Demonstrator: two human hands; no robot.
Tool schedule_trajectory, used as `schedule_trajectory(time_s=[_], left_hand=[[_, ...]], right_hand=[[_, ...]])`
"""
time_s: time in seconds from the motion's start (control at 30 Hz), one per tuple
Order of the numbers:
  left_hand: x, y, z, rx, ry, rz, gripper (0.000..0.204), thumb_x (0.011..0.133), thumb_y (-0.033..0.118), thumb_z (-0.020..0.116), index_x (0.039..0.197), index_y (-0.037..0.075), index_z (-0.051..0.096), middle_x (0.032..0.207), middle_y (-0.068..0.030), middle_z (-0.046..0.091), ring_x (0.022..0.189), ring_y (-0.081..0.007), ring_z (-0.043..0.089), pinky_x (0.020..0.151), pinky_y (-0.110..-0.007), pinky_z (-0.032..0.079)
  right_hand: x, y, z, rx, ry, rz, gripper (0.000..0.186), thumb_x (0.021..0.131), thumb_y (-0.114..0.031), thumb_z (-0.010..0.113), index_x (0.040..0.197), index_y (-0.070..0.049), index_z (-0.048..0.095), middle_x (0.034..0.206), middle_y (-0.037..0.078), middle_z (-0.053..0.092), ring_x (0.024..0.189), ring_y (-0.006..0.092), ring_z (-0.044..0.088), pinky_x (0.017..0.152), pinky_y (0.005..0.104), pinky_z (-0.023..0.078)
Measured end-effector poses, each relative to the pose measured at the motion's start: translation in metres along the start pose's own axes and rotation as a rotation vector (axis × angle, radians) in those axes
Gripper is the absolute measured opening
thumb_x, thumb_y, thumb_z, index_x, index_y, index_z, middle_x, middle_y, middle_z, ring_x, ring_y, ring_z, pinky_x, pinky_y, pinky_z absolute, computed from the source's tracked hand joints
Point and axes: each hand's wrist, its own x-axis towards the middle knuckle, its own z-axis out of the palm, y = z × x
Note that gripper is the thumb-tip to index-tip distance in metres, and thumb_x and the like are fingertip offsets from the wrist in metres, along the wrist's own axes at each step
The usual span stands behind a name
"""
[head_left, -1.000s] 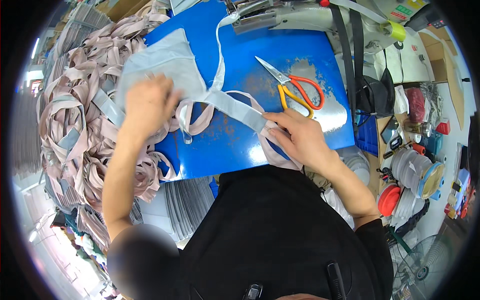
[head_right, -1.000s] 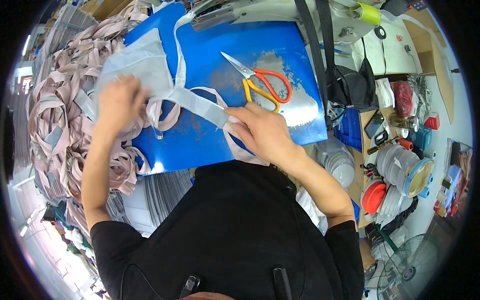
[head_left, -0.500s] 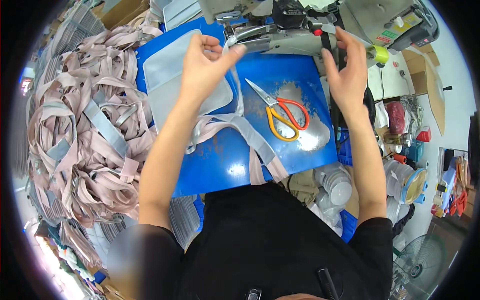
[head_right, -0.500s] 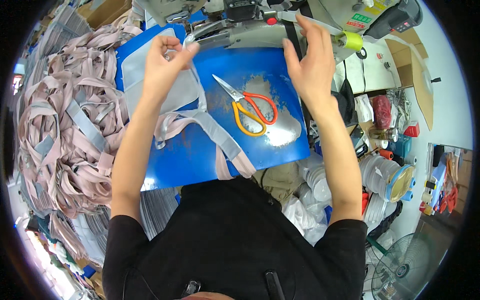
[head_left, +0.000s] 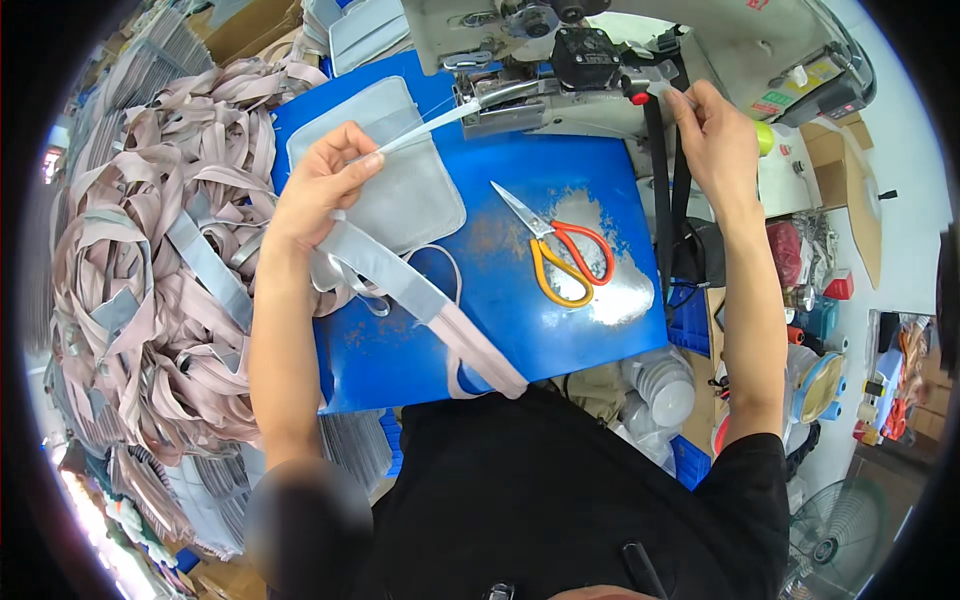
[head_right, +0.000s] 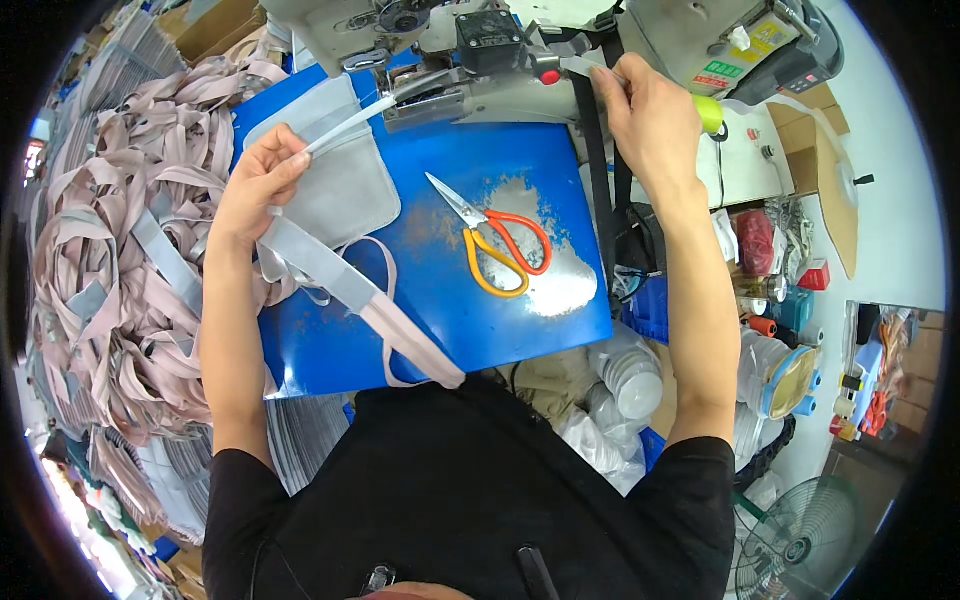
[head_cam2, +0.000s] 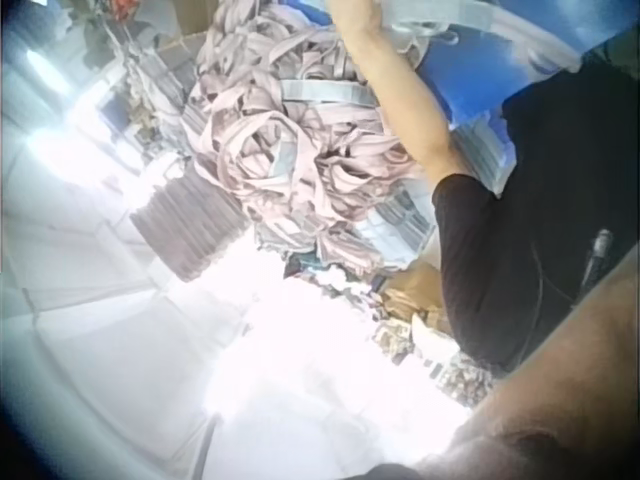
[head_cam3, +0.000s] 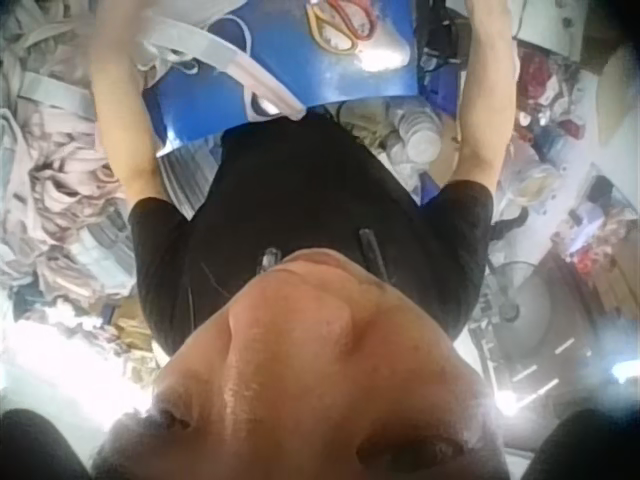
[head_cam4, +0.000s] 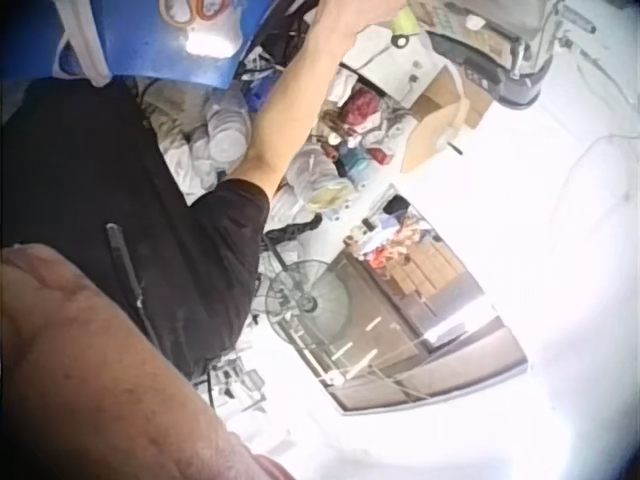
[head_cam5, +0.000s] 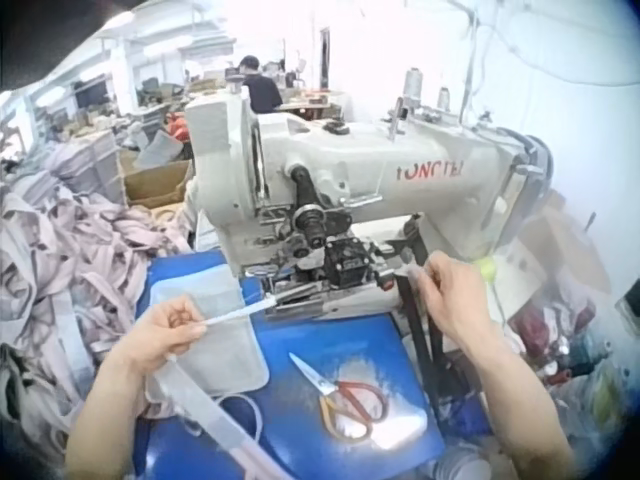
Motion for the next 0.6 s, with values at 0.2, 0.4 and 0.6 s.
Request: schedule_trajectory(time_s=[0.2,0.4,0.6], left_hand=[[0.02,-0.004,-0.014,0.167,-0.026,0.047,0.02,0.096,0.022,0.077,0.091,0.014,0.059,0.078,0.0096,0.051,0.06,0.0009,0.03,0.051,-0.02,0.019],[0.044,-0.008,0.015,0.343,0.027,0.245,0.019,0.093,0.018,0.078,0.103,0.009,0.065,0.102,0.0016,0.062,0.08,-0.0044,0.052,0.065,-0.02,0.043],[0.052,-0.012,0.073,0.342,0.204,0.504,0.017,0.089,0.01,0.08,0.101,0.004,0.069,0.134,-0.011,0.063,0.113,-0.0184,0.066,0.092,-0.033,0.059]], right_hand=[[-0.022,0.053,-0.045,-0.108,0.165,0.014,0.025,0.099,-0.025,0.071,0.088,-0.003,0.064,0.066,0.013,0.065,0.057,0.0293,0.061,0.057,0.0421,0.047],[-0.072,0.083,-0.082,-0.061,0.055,0.238,0.032,0.1,-0.026,0.073,0.083,-0.001,0.064,0.058,0.001,0.047,0.056,0.0082,0.037,0.052,0.03,0.033],[-0.078,0.088,-0.081,-0.026,0.07,0.285,0.037,0.097,-0.026,0.073,0.075,-0.002,0.057,0.057,0.0,0.042,0.056,0.0084,0.035,0.053,0.0298,0.031]])
